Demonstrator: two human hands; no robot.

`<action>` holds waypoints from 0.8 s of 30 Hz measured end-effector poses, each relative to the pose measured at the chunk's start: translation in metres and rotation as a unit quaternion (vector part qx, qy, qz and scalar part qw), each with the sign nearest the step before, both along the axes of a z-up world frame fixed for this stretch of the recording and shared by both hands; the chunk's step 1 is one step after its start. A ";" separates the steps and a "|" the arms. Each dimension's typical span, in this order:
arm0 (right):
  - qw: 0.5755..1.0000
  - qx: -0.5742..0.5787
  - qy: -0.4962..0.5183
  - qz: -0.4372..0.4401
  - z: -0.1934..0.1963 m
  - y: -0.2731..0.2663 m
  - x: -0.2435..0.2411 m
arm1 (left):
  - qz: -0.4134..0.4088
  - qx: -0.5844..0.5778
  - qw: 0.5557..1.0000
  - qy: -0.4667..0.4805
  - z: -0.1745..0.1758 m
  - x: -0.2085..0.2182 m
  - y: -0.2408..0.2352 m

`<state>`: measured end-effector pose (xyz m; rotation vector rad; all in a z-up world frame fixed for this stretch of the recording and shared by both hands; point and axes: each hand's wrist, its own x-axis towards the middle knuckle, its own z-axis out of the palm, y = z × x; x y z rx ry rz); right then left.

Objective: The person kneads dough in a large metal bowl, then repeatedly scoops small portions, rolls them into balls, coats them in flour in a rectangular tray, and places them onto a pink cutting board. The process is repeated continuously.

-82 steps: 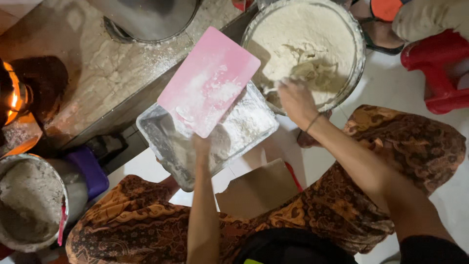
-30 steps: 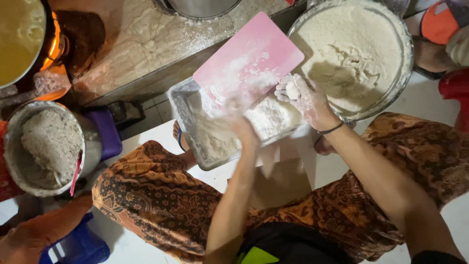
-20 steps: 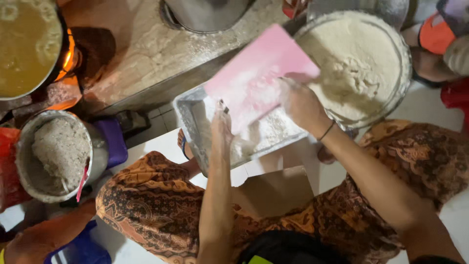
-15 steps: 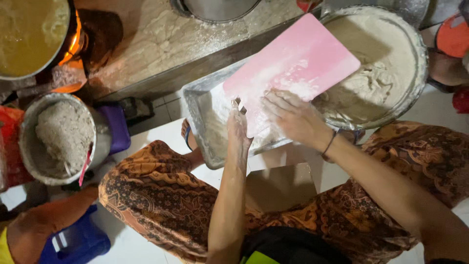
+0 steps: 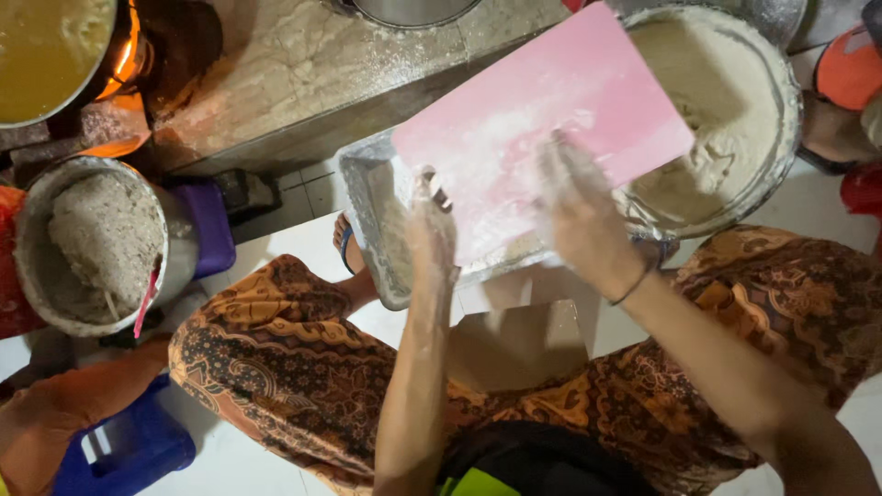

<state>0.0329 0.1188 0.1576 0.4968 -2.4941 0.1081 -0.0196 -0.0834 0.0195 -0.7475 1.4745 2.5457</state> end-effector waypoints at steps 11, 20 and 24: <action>0.997 -0.061 -0.039 0.028 0.005 -0.002 0.018 | -0.021 0.068 0.997 0.031 0.032 0.013 0.008; 0.962 -0.056 -0.204 0.174 0.049 0.044 0.011 | -0.152 0.013 0.984 0.094 0.053 -0.010 -0.056; 0.945 -0.135 -0.262 0.139 0.042 0.035 0.021 | -0.128 -0.018 0.991 0.037 0.076 -0.012 -0.045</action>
